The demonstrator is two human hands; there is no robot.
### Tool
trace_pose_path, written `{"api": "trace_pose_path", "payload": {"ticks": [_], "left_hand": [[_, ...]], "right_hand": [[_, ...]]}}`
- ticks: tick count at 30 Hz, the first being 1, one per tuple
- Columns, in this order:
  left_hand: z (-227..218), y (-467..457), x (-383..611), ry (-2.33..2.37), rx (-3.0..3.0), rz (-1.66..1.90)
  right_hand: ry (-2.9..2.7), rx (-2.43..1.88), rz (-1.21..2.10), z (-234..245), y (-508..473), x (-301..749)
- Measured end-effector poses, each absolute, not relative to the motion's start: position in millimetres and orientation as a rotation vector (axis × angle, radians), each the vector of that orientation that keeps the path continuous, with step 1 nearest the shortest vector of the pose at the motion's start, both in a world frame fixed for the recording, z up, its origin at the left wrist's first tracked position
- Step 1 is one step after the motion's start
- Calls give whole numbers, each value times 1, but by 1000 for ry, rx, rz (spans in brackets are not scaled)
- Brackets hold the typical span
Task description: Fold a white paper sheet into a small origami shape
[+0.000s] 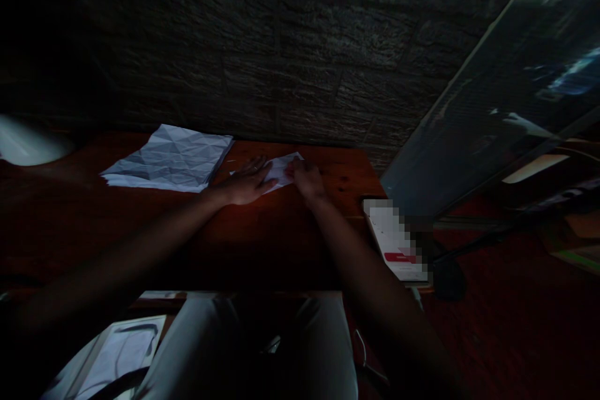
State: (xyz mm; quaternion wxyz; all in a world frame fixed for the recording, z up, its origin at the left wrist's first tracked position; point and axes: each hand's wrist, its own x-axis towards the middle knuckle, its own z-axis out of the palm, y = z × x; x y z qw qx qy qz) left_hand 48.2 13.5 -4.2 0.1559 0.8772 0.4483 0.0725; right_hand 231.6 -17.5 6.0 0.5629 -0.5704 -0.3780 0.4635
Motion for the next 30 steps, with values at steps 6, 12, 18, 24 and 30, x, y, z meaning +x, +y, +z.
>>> {"api": "trace_pose_path", "payload": {"ticks": [6,12,18,24,30], "left_hand": [[-1,11,49,1244,2532,127],[2,7,53,1184,2567,126],[0,12,46,998,2617,75],[1,18,46,973,2626,103],[1,27,46,950,2639,150]], "right_hand": [[-1237,-1739,600,5,-14,255],[-1272,-1584,638,7,-18,247],[-1085,-1205,990,-5,-12,229],[-1251,-1453,717,-8,4,245],[-1637,-1737,427,7,15,253]]}}
